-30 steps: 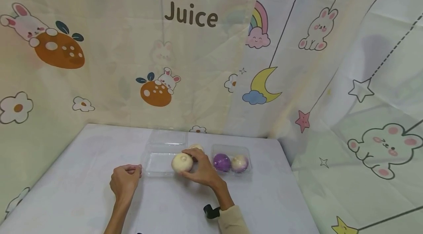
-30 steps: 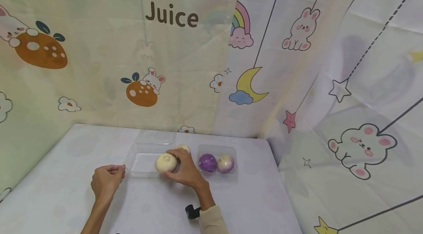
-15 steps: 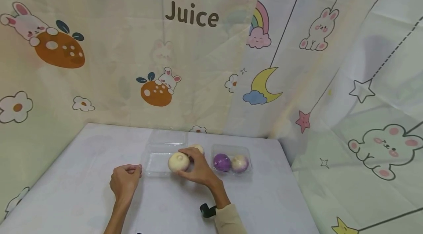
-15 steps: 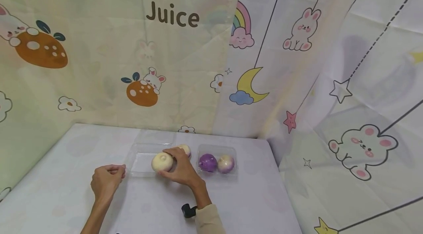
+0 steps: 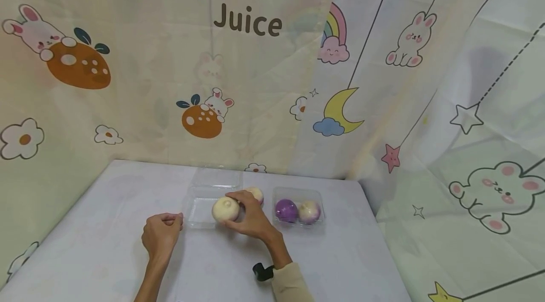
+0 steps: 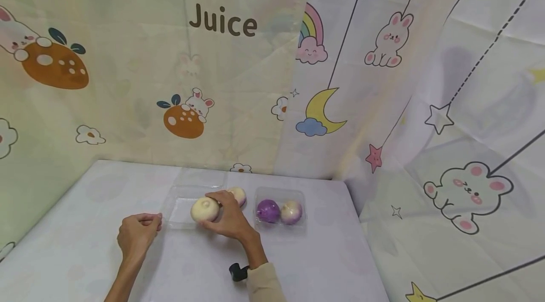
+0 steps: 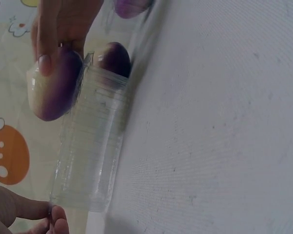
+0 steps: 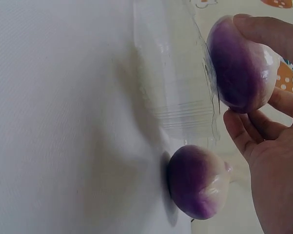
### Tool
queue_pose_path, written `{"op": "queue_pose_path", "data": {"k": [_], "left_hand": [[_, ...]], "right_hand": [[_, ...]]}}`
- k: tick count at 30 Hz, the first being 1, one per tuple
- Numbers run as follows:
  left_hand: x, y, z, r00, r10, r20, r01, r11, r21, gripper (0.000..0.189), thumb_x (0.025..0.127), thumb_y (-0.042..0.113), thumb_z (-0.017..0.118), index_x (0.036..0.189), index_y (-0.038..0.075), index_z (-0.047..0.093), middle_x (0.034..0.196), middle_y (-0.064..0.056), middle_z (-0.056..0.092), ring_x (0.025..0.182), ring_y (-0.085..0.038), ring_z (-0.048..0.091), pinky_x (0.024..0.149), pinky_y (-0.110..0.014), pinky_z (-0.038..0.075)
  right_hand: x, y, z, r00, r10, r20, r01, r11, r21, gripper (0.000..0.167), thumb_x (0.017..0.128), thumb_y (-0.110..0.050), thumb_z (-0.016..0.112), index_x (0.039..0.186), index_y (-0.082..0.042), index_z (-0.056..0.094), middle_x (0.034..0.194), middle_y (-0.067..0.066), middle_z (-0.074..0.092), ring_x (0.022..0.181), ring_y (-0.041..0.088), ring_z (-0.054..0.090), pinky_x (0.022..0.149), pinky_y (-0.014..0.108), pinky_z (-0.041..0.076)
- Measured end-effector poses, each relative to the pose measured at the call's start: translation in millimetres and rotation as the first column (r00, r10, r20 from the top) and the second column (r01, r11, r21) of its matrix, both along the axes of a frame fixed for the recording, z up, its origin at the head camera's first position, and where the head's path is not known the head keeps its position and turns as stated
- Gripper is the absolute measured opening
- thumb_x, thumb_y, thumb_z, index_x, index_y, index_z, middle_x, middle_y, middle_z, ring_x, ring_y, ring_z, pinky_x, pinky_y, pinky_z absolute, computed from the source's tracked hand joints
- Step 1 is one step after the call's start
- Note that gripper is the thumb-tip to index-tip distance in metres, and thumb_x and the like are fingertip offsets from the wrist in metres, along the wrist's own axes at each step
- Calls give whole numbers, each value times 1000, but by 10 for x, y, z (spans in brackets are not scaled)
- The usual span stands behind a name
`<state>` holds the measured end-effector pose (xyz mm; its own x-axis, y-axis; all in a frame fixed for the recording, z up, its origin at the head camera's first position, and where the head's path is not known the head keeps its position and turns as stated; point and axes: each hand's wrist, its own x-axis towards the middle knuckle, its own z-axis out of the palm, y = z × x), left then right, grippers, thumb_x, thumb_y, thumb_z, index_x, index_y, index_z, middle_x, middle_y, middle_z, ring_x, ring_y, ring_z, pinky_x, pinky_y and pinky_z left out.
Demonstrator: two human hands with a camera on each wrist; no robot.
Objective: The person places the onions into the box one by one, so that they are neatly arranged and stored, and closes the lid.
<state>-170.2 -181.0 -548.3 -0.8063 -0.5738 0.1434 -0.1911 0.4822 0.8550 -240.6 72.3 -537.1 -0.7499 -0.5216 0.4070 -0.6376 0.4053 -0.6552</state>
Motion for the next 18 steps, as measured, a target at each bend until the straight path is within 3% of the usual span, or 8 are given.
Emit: {"op": "queue_pose_path", "data": {"k": [9, 18], "left_hand": [[-3, 20, -16, 1000, -8, 13, 7, 1000, 3, 24, 98, 14, 76, 89, -8, 80, 70, -16, 78, 53, -17, 62, 57, -31, 38], [-1, 4, -11, 1000, 2, 3, -2, 1000, -12, 23, 97, 14, 76, 88, -7, 81, 69, -15, 78, 53, -16, 61, 57, -31, 38]], "right_hand": [[-40, -48, -33, 1000, 5, -10, -5, 1000, 10, 72, 81, -28, 96, 143, -6, 67, 139, 5, 73, 123, 17, 67, 99, 34, 61], [-71, -146, -39, 999, 26, -20, -25, 999, 20, 71, 83, -29, 95, 144, -9, 66, 143, 5, 71, 129, 18, 66, 101, 24, 58]]}}
